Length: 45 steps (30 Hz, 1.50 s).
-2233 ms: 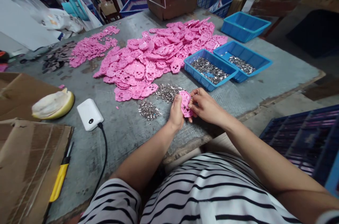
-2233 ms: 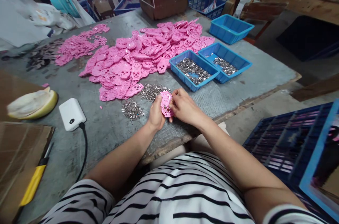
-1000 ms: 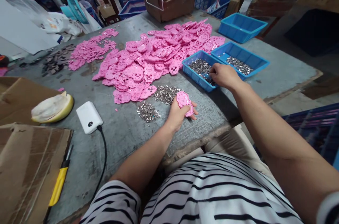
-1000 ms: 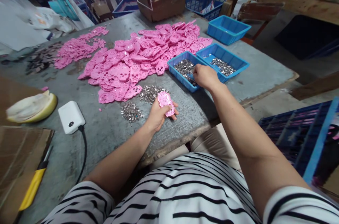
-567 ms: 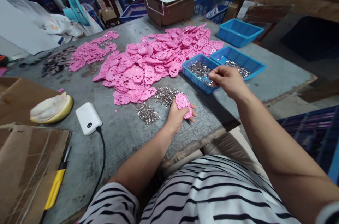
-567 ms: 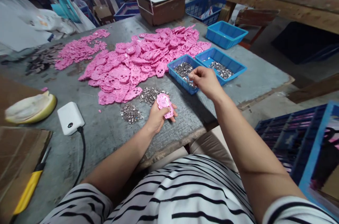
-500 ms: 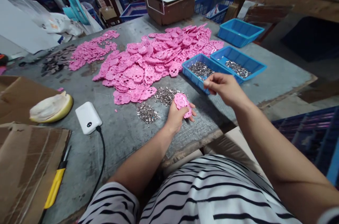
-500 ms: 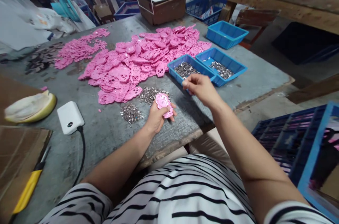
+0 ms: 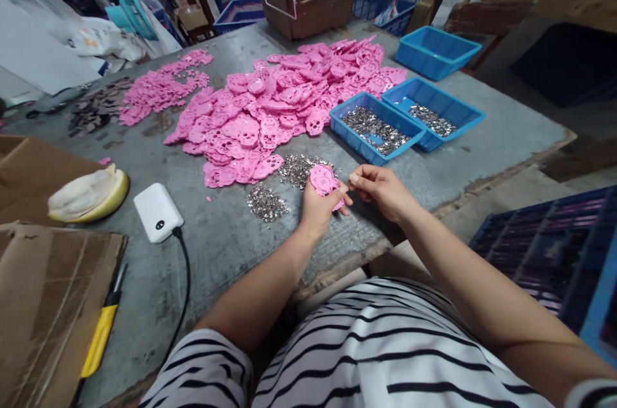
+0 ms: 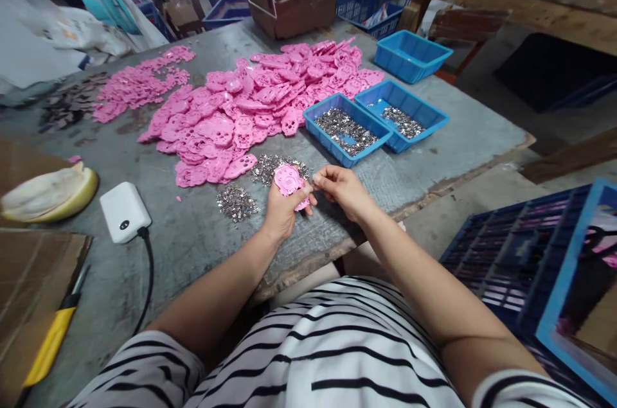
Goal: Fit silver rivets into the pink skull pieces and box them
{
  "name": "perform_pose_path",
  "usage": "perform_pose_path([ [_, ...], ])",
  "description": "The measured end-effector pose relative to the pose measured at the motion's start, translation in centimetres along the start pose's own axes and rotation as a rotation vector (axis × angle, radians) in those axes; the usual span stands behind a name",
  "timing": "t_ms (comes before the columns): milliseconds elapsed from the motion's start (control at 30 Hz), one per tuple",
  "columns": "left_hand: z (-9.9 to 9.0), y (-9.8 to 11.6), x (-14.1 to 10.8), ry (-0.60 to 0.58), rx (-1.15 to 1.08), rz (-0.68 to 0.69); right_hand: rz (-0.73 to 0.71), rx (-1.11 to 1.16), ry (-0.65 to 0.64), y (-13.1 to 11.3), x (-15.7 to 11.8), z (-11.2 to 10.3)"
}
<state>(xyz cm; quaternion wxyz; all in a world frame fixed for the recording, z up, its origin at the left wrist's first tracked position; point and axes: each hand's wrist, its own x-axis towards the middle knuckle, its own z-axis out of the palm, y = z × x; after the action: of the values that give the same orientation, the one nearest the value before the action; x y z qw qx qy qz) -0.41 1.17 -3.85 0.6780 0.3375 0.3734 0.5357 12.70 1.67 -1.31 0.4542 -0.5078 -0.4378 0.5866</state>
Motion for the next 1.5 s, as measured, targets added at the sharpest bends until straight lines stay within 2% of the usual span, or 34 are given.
perform_pose_path([
  [167,0.06,0.12,0.09,0.041,0.011,0.0,-0.006,0.103,-0.045,0.06,-0.02,-0.29],
  [300,0.07,0.1,0.09,0.047,0.032,-0.004,0.016,0.103,-0.053,0.2,-0.02,-0.33],
  [533,-0.1,-0.22,0.11,0.002,0.01,-0.025,0.031,-0.003,-0.036,0.14,0.1,-0.03],
  [800,-0.15,-0.02,0.16,-0.036,0.025,-0.056,-0.011,-0.113,-0.09,0.02,0.12,-0.35],
  [1033,-0.05,-0.31,0.18,-0.017,0.122,-0.063,-0.089,-0.244,-0.005,0.2,0.04,-0.25],
  [1233,-0.04,-0.04,0.05,0.014,0.146,-0.025,-0.201,-0.413,-0.019,0.35,0.28,-0.4],
  [1367,-0.1,0.02,0.06,-0.006,0.175,-0.036,-0.167,-0.377,-0.056,0.16,0.18,-0.32],
  [1500,-0.04,-0.05,0.13,0.01,0.171,-0.027,-0.077,-0.232,-0.002,0.34,-0.24,-0.25],
])
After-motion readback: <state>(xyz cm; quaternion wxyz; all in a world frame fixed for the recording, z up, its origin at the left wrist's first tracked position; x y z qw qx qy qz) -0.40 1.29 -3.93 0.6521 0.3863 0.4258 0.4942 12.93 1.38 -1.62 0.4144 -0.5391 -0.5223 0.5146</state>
